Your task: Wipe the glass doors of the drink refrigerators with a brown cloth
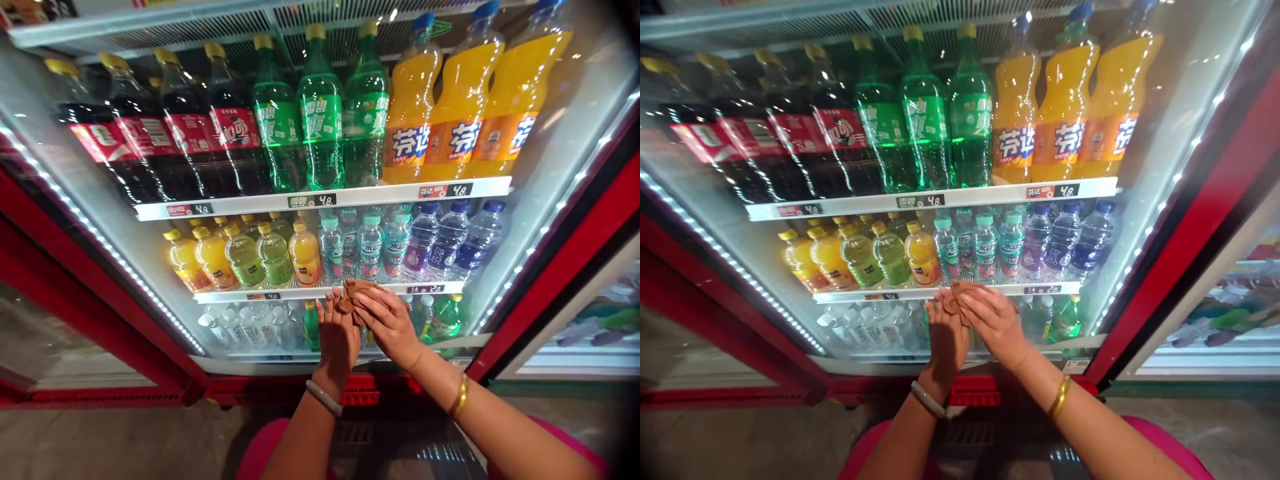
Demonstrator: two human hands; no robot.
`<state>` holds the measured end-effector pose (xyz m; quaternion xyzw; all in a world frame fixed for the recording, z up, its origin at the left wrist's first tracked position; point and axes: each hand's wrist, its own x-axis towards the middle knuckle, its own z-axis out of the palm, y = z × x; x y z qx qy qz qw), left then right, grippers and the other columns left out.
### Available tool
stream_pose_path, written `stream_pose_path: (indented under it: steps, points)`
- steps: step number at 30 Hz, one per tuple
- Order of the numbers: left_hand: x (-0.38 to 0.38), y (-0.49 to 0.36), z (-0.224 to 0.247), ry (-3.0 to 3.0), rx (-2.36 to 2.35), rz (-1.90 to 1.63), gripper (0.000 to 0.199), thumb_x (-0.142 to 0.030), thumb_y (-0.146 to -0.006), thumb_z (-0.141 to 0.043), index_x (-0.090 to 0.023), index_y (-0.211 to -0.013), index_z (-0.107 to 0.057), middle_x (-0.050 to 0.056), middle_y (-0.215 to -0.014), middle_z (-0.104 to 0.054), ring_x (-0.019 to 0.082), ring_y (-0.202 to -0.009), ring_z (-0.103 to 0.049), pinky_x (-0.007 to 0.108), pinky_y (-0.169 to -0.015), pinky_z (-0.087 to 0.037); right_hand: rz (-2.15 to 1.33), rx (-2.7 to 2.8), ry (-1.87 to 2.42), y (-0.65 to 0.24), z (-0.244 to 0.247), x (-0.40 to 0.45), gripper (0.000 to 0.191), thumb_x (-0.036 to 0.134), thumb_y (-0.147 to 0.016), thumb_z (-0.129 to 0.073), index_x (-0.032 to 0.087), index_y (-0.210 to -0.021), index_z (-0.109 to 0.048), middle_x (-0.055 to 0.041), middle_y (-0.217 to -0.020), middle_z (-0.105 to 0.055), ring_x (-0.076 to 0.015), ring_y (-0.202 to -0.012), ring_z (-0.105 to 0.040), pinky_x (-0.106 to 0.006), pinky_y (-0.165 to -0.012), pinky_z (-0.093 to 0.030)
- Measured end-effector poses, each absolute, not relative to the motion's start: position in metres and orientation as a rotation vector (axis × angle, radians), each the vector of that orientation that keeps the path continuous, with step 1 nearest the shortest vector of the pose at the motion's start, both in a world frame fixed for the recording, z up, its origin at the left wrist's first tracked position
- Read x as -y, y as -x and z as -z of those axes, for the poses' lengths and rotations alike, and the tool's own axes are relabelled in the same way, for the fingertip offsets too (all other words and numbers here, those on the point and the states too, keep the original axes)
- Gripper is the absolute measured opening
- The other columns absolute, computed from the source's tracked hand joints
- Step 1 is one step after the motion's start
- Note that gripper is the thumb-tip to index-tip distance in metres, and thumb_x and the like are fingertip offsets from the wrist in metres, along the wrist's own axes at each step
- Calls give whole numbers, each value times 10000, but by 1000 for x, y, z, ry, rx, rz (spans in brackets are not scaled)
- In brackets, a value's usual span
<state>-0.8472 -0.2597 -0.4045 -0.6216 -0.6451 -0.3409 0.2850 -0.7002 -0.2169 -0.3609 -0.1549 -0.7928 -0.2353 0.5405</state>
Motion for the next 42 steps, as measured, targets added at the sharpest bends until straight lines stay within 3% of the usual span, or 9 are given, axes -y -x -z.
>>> stream_pose_path:
  steps: [6, 9, 15, 20, 26, 35, 42]
  points:
    - [267, 837, 400, 1706, 1682, 835, 715, -97, -929, -552, -161, -1627, -412, 196, -1635, -474, 355, -1482, -538, 619, -1266, -367, 581, 2109, 244, 644, 373, 214, 325, 170, -1052, -558, 290, -1318, -702, 38, -1274, -776, -138, -1415, -584, -382, -1327, -377]
    - [271, 821, 393, 1806, 1586, 845, 817, -83, -931, -537, -226, -1684, -254, 150, -1677, -409, 312, -1536, -470, 572, -1305, -311, 597, 2168, 290, 616, 362, 206, 368, 151, -1036, -586, 291, -1365, -674, 18, -1369, -735, -159, -1472, -529, -440, -1314, -396]
    - [266, 798, 386, 1709, 1485, 1024, 855, -95, -988, -500, -177, -1696, -27, 167, -1682, -366, 291, -1579, -379, 529, -1345, -210, 592, 2052, 420, 625, 354, 205, 378, 200, -1012, -651, 349, -1358, -676, 15, -1461, -678, -194, -1493, -504, -518, -1270, -441]
    - [257, 786, 389, 1706, 1523, 1032, 860, -114, -993, -540, -223, -1697, -57, 160, -1694, -326, 321, -1573, -384, 570, -1342, -196, 606, 2070, 448, 613, 372, 211, 404, 153, -1012, -631, 311, -1383, -661, 11, -1428, -700, -165, -1487, -506, -465, -1287, -420]
    - [245, 762, 393, 1740, 1461, 1017, 867, -134, -991, -562, -198, -1695, -58, 174, -1672, -367, 319, -1556, -417, 555, -1336, -230, 703, 2101, 453, 572, 362, 202, 382, 168, -1021, -623, 312, -1372, -669, 17, -1491, -653, -172, -1512, -474, -471, -1322, -359]
    - [237, 738, 395, 1757, 1432, 983, 855, -133, -1007, -523, -180, -1692, -14, 199, -1651, -384, 353, -1543, -425, 631, -1332, -142, 662, 2065, 520, 553, 369, 204, 333, 197, -1040, -593, 310, -1337, -691, 22, -1410, -711, -166, -1427, -548, -425, -1215, -492]
    - [234, 713, 383, 1829, 1395, 1015, 819, -155, -977, -563, -186, -1694, -169, 171, -1683, -367, 342, -1578, -375, 599, -1341, -152, 657, 1859, 669, 503, 362, 193, 359, 121, -961, -673, 323, -1253, -728, -41, -1469, -656, -238, -1406, -564, -494, -1152, -520]
